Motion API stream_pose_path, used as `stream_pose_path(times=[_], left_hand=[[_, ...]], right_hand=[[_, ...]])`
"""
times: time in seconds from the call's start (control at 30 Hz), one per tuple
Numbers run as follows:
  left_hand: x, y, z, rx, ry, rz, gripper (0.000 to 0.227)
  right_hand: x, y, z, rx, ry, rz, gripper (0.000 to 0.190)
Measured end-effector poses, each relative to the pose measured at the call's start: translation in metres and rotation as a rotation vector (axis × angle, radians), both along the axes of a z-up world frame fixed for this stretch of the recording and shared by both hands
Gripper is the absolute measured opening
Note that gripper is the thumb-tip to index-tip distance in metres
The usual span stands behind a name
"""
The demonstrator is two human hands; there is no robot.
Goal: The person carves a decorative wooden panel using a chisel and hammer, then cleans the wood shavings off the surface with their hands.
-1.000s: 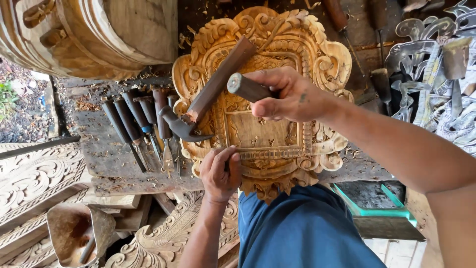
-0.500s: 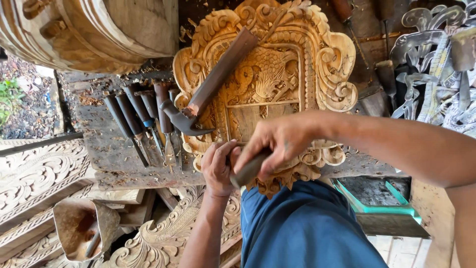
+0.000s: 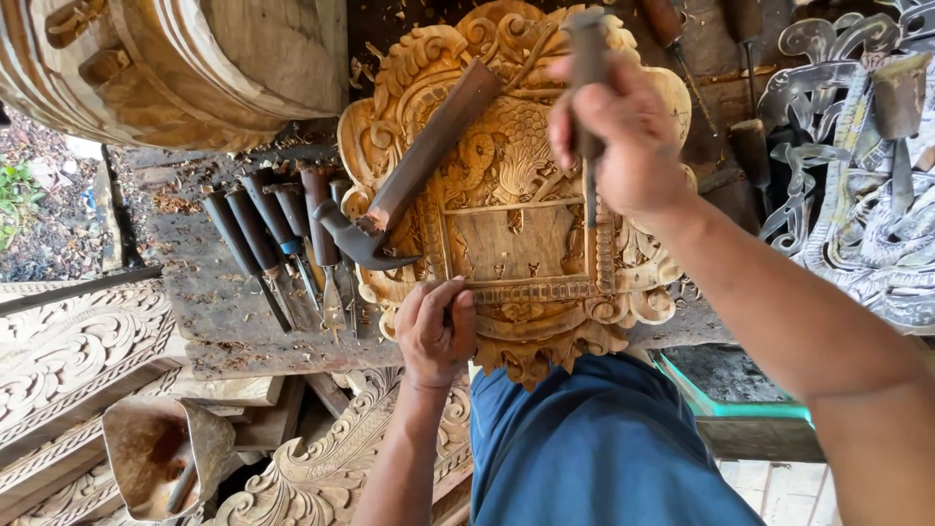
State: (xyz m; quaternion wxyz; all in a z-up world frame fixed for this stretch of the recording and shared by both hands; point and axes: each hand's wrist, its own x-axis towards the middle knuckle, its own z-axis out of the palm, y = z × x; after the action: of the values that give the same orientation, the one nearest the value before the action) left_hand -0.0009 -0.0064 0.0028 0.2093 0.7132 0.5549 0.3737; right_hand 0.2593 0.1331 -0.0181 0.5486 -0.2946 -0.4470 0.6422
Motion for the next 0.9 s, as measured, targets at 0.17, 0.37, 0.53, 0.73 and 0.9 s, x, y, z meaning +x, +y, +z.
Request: stream_pose_path(times=[0.17,0.37,0.53,0.73,0.9], left_hand=[[0.001,-0.003,0.001,-0.072,-0.060,0.031,0.011],[0.064,-0.008,0.020,-0.087,-0.185,-0.401,0.011],[0.128,0.010,0.036,-0.018,-0.133,-0.734,0.040],[0.131,0.031,0.005,0.012,0.047,-1.014,0.038],[0.116,0.051,-0.004,-0.049,0.124,-1.232,0.036]], right_hand=[[0.066,-0.058,0.025,0.058,-0.088,-0.334,0.014],[0.094,-0.200,0.028,-0.242,0.003,-0.519,0.020],[0.057,-0.269,0.010,-0.549,0.365,-0.624,0.014],[0.014,-0.287,0.025,-0.938,0.290,-0.397,0.030],[-0.014,-0.257,0.051,-0.938,0.091,-0.295,0.032]])
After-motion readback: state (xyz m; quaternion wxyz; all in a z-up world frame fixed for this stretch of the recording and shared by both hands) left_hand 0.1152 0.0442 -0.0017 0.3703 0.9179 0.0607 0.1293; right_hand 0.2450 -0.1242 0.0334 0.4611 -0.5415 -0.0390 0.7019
